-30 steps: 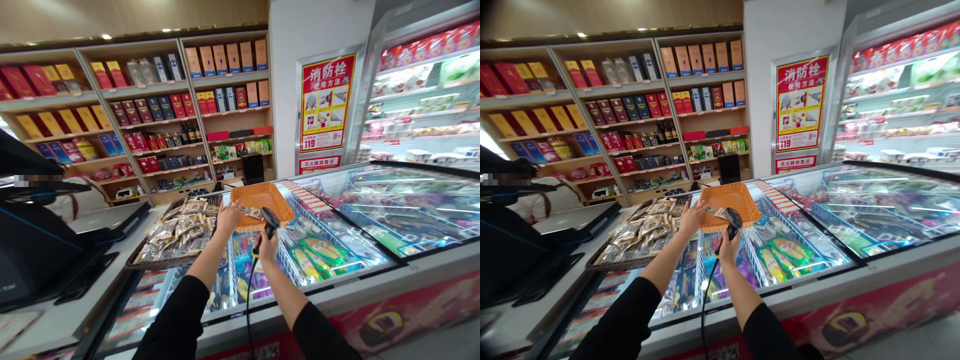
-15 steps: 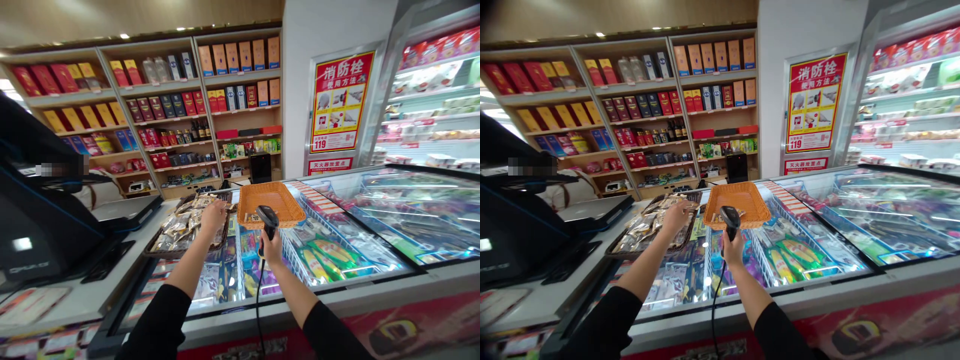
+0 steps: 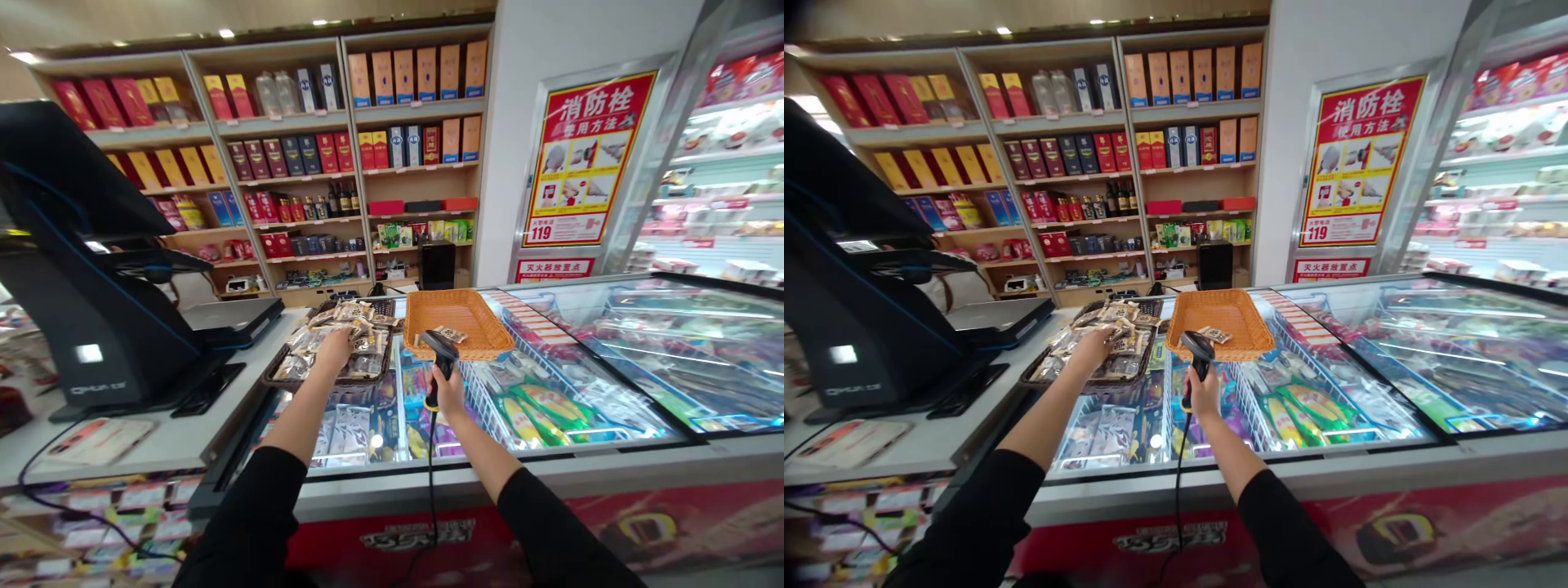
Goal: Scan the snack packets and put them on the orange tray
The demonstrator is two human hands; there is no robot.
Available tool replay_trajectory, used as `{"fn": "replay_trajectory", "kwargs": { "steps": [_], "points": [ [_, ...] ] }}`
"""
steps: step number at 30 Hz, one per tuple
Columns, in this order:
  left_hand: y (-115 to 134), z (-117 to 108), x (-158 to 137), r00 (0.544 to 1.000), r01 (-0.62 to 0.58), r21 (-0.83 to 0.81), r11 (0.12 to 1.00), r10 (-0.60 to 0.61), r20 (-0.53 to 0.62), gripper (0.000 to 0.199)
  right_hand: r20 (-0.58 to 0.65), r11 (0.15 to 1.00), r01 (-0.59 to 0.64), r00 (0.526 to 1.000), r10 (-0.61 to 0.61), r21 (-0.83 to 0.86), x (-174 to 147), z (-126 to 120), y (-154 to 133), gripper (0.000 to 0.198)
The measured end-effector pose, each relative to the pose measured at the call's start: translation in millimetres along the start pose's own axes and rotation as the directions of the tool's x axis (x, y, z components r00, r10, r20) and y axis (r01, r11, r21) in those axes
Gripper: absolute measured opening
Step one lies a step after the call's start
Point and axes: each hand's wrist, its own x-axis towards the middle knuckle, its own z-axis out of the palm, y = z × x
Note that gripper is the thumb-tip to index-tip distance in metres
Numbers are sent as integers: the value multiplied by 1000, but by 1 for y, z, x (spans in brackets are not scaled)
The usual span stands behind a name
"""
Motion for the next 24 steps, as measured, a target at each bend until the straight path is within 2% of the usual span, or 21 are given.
{"fn": "replay_trajectory", "kwargs": {
  "steps": [6,9,12,13,15,17,18,21,24],
  "points": [
    [1,-9,1,999,31,98,995,-31,4,30,9,1000,5,1000,-5,-8,0,1,0,27],
    [8,-16,1,986,73,0,997,-72,-150,32,8,1000,16,1000,-16,3,-1,2,-1,29],
    [25,-15,7,940,15,-265,964,-104,-326,33,19,999,37,999,-37,-13,-1,3,-4,30],
    [33,-10,10,937,-18,-388,922,-120,-329,33,28,998,50,998,-49,-26,-2,3,-5,30],
    [49,4,17,959,-61,-628,776,-130,-253,31,40,995,80,996,-78,-55,-1,2,-6,29],
    [61,24,23,980,-72,-775,628,-100,-172,28,55,992,100,994,-96,-83,-1,0,-6,27],
    [65,34,24,985,-78,-805,588,-80,-155,26,64,990,104,993,-98,-97,-1,-1,-6,27],
    [67,57,23,985,-99,-802,590,-57,-163,22,101,985,111,990,-98,-131,0,-3,-5,24],
    [60,64,20,981,-111,-804,584,-67,-184,22,151,983,121,983,-100,-139,-2,-2,-6,22]
  ]
}}
